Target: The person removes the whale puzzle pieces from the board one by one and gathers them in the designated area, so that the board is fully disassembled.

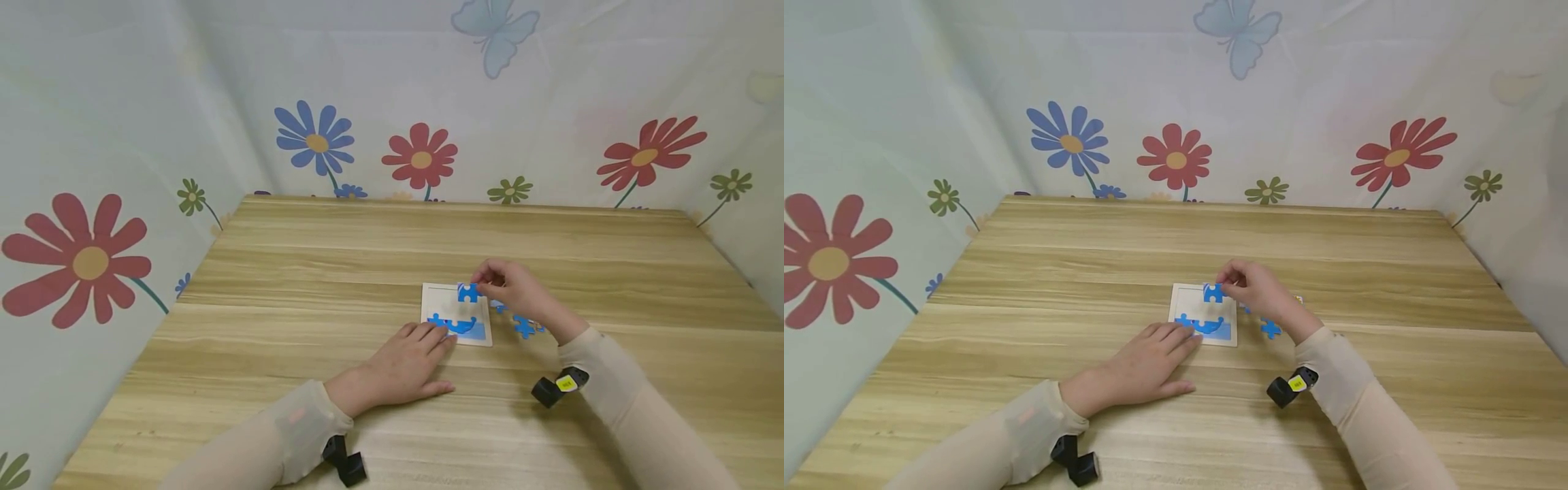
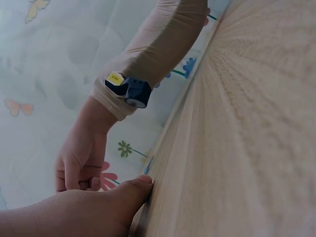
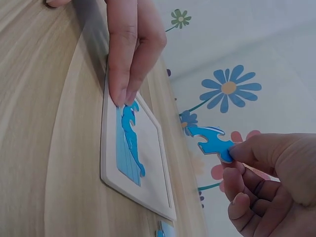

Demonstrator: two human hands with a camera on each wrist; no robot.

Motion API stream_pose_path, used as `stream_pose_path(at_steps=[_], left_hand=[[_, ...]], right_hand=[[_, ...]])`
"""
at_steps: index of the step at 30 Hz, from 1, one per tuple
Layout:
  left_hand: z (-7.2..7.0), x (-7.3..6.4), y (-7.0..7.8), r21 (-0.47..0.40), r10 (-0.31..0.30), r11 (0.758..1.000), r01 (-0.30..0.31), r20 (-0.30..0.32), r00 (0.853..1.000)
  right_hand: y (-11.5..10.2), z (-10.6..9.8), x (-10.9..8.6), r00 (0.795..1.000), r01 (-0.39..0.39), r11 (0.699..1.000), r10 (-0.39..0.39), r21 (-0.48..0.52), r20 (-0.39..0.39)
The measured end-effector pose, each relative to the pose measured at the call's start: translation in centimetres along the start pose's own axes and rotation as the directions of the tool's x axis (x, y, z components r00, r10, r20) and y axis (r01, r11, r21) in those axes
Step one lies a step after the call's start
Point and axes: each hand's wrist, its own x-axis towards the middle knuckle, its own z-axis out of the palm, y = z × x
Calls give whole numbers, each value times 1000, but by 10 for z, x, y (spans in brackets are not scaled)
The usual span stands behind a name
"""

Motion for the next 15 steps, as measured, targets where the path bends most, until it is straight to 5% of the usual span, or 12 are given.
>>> stream_pose_path(at_steps=[15], left_hand=[[1, -1, 0, -10, -4, 1000, 4, 6, 1000]], right_hand=[[9, -11, -17, 1000, -23, 1000, 23, 12, 0]])
